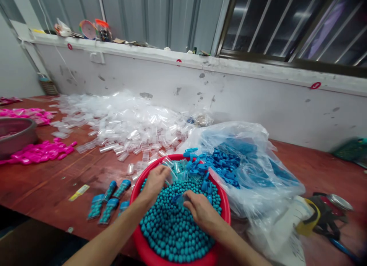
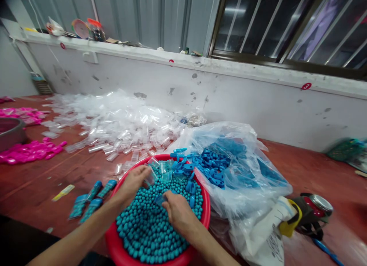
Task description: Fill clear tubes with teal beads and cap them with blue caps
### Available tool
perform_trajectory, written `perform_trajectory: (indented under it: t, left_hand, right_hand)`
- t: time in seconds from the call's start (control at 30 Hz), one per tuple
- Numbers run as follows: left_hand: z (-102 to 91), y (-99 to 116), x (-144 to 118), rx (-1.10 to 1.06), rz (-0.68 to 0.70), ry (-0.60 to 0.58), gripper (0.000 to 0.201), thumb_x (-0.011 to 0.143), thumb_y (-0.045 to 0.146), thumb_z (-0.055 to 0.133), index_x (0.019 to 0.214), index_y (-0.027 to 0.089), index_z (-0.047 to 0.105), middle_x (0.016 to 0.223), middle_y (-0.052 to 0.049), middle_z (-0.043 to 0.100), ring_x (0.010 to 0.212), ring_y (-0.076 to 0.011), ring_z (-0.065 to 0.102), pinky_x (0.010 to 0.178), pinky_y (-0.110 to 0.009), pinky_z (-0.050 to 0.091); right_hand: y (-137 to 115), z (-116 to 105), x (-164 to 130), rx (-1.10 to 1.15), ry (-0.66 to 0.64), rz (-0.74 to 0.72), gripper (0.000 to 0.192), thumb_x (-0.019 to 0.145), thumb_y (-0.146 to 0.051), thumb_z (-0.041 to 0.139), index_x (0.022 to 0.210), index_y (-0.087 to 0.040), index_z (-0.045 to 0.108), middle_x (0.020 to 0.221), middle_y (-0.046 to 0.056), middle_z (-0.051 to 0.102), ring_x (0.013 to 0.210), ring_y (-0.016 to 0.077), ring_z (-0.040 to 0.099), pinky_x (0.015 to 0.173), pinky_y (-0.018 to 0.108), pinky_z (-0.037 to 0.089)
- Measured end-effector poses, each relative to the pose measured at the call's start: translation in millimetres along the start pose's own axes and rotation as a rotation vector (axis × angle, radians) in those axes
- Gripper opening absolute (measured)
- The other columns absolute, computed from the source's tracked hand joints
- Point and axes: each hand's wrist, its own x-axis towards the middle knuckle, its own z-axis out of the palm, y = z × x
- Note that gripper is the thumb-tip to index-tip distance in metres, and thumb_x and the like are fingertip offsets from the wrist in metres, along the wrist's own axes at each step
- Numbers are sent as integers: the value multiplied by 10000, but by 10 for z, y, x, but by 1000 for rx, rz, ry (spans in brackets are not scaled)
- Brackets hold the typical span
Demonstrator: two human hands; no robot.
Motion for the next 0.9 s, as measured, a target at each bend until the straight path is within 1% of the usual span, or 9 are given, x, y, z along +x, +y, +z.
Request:
perform_trajectory:
  t: [0.13,0.27,0.3,0.37,0.43,0.5,0.6,0.7,0.9]
  left_hand:
    - [-200,70,121,237,38,-16,271,726,325,467,918,161,564,776,-23,613,654,-155,575,588,-267,437]
    - [-58,127,14,495,234,151,414,738,287,484,1138,180,490,1064,-82,570,973,-217,522,810,-325,406]
    - [10,116,-54,467,215,89,419,755,314,465,1151,178,477,1017,-79,584,930,-214,540,773,-321,425]
    - [131,62,-212,317,90,-190,398,778,357,413,1125,173,473,830,-44,609,737,-183,580,604,-277,457]
    - [182,-18,-356,196,-49,-420,334,795,346,346,1050,171,475,713,-12,588,582,-152,567,462,-229,422]
    - [138,-96,-446,294,-52,-433,266,798,295,316,977,179,475,721,-15,586,577,-148,567,474,-228,417]
    - [-30,-167,-460,728,73,-306,199,772,237,369,924,185,488,776,-50,612,733,-196,594,637,-281,424]
    - [-137,-190,-398,1027,65,-355,161,745,213,403,854,175,515,772,-88,634,782,-246,599,670,-316,412]
    - [-11,-269,-283,1016,14,-418,79,687,160,484,684,174,562,743,-108,643,815,-287,602,712,-369,425]
  right_hand:
    - [93,-93,-72,26,93,-5,125,792,-206,491,879,-195,580,845,16,594,804,155,550,739,266,414]
    - [165,-96,19,187,234,105,144,759,-270,531,863,-192,593,763,2,559,712,147,535,668,266,445]
    - [155,-66,31,267,213,142,151,769,-278,509,864,-187,584,711,-8,549,657,140,533,608,254,455]
    - [110,8,20,415,111,190,170,800,-275,443,869,-178,564,645,-19,532,581,133,533,495,228,453]
    - [58,61,-27,411,5,163,192,827,-248,390,879,-177,560,639,-19,545,568,134,550,459,217,447]
    - [28,57,-63,173,-10,55,190,832,-205,400,907,-184,573,731,1,594,679,148,581,567,238,469]
    - [42,-11,-2,-366,52,-83,197,818,-145,452,959,-196,580,894,39,611,854,178,562,724,275,443]
    - [104,-3,186,-735,-3,-154,149,807,-163,500,928,-196,581,897,45,607,841,190,541,699,278,435]
    - [191,129,326,-892,-7,-145,137,817,-119,467,814,-184,587,838,66,600,832,220,523,717,343,425]
